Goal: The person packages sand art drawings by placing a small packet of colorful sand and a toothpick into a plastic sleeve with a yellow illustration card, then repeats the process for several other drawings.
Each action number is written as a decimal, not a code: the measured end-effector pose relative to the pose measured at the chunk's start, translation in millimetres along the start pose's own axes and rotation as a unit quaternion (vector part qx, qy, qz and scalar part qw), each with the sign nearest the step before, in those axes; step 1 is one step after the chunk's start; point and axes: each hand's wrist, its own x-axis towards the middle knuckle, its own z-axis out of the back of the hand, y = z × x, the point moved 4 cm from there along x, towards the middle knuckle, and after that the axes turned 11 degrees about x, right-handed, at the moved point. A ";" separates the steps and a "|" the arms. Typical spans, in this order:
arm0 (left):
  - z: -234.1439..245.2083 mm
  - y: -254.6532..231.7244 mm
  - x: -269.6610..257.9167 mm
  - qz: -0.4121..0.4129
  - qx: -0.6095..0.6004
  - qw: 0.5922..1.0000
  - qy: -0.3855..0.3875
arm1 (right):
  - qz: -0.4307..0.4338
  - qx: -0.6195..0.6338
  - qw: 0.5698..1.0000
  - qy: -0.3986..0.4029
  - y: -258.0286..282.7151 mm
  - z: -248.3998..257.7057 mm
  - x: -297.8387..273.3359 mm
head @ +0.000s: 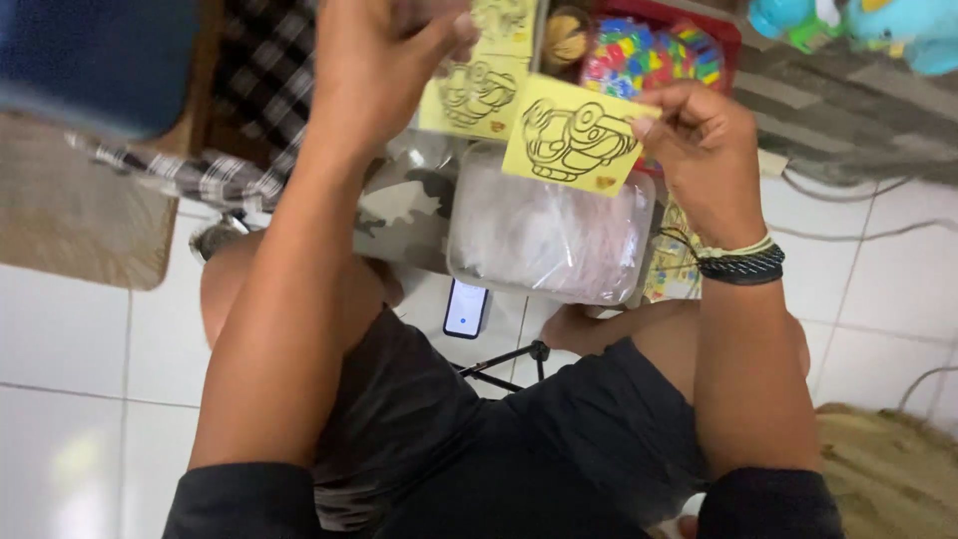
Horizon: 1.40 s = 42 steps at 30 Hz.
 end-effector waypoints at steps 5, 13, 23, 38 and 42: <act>-17.1 -19.3 -4.3 0.011 0.036 0.998 0.056 | 0.066 0.040 0.997 0.003 3.6 13.1 4.1; -42.0 -36.4 -20.8 0.046 0.084 0.990 0.105 | 0.065 0.132 0.989 0.001 24.2 28.3 -7.6; -68.8 -21.0 -41.9 0.152 -0.048 0.970 0.184 | 0.105 0.172 0.970 -0.137 5.9 69.8 -22.6; -80.1 -23.7 -59.8 0.183 -0.133 0.948 0.223 | 0.114 0.161 0.975 -0.106 11.2 37.0 -18.5; -77.7 -29.3 -56.6 0.169 -0.128 0.950 0.230 | 0.096 0.182 0.974 -0.095 3.0 32.1 -10.7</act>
